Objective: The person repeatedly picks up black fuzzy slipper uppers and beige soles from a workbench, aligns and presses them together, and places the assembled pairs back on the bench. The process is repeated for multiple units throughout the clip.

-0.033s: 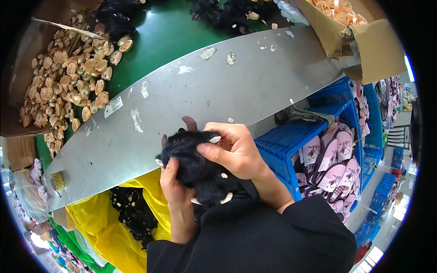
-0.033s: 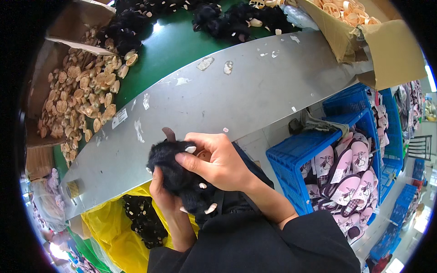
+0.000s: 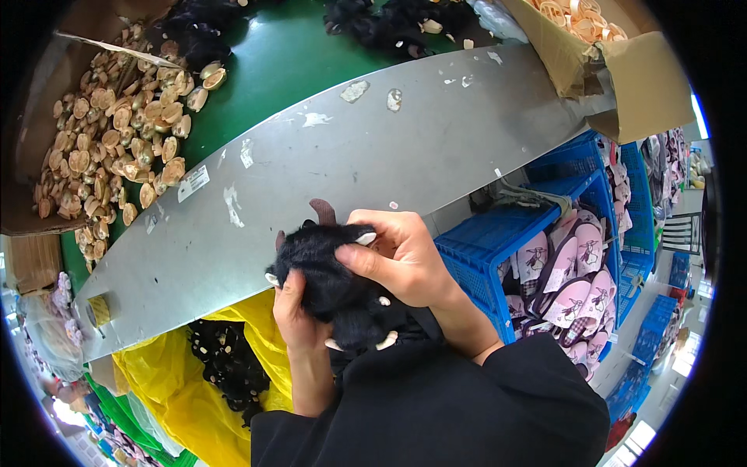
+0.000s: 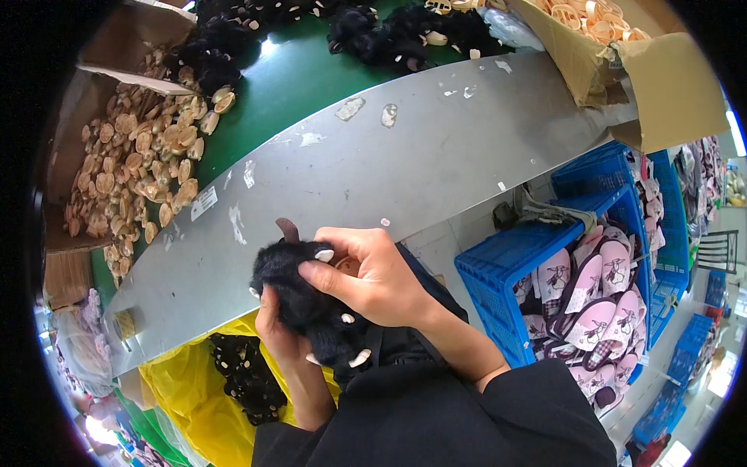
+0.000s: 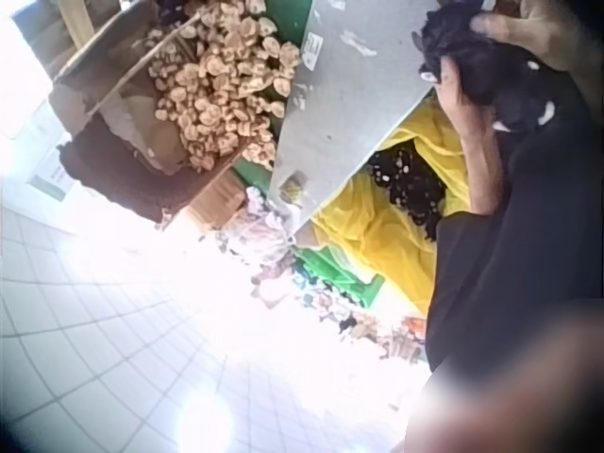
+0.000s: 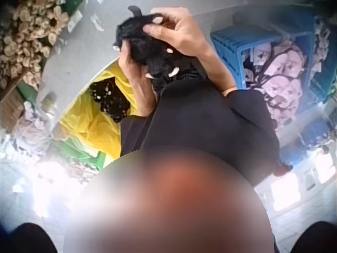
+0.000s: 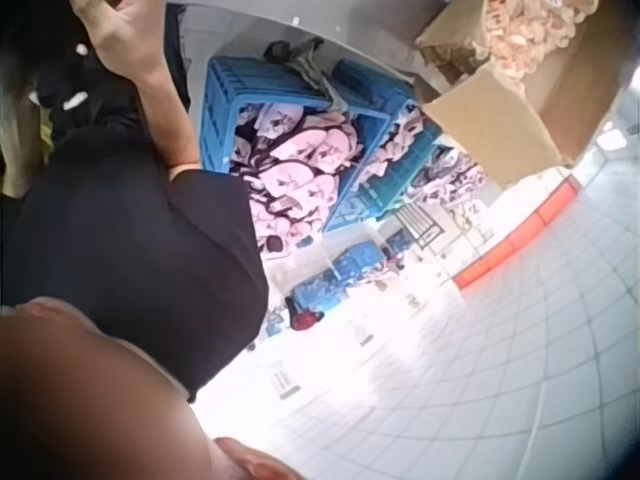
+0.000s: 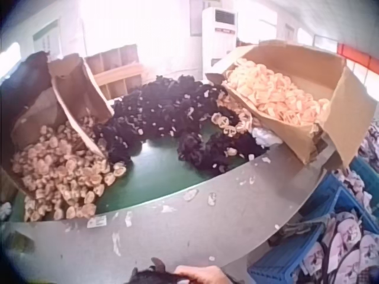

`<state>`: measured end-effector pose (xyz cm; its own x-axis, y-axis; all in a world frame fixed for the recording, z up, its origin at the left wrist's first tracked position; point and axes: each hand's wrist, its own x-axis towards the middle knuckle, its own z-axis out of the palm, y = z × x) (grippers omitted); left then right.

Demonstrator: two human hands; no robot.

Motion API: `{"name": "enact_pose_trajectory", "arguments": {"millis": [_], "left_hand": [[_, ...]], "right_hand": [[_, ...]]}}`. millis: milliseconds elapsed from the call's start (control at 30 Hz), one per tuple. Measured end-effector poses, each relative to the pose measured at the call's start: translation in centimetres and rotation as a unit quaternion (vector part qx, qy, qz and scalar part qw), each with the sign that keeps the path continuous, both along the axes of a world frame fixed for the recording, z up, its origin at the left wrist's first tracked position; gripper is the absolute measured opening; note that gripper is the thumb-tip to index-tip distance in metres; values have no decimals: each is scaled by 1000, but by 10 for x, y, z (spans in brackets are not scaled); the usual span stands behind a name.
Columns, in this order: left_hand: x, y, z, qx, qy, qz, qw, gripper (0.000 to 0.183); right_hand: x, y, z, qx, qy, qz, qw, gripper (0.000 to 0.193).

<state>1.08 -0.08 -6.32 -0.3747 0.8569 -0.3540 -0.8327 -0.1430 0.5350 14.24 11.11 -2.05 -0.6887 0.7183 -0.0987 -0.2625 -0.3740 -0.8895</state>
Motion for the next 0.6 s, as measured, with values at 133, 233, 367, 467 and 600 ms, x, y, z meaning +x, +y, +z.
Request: {"name": "enact_pose_trajectory", "arguments": {"millis": [133, 233, 367, 467, 600], "left_hand": [[1, -5, -6, 35, -47, -4, 998, 71], [-2, -9, -6, 24, -27, -20, 999, 73], [-8, -18, -9, 71, 120, -75, 987, 65], [-12, -23, -9, 63, 168, -71, 981, 67], [-19, -20, 2, 4, 214, -78, 974, 39]], "right_hand": [[2, 6, -2, -17, 29, 21, 999, 10], [2, 7, -2, -20, 13, 30, 999, 9], [3, 5, -3, -6, 41, 52, 998, 7], [2, 4, 2, 3, 30, 63, 998, 7], [-5, 6, -9, 22, -20, 15, 999, 13]]}}
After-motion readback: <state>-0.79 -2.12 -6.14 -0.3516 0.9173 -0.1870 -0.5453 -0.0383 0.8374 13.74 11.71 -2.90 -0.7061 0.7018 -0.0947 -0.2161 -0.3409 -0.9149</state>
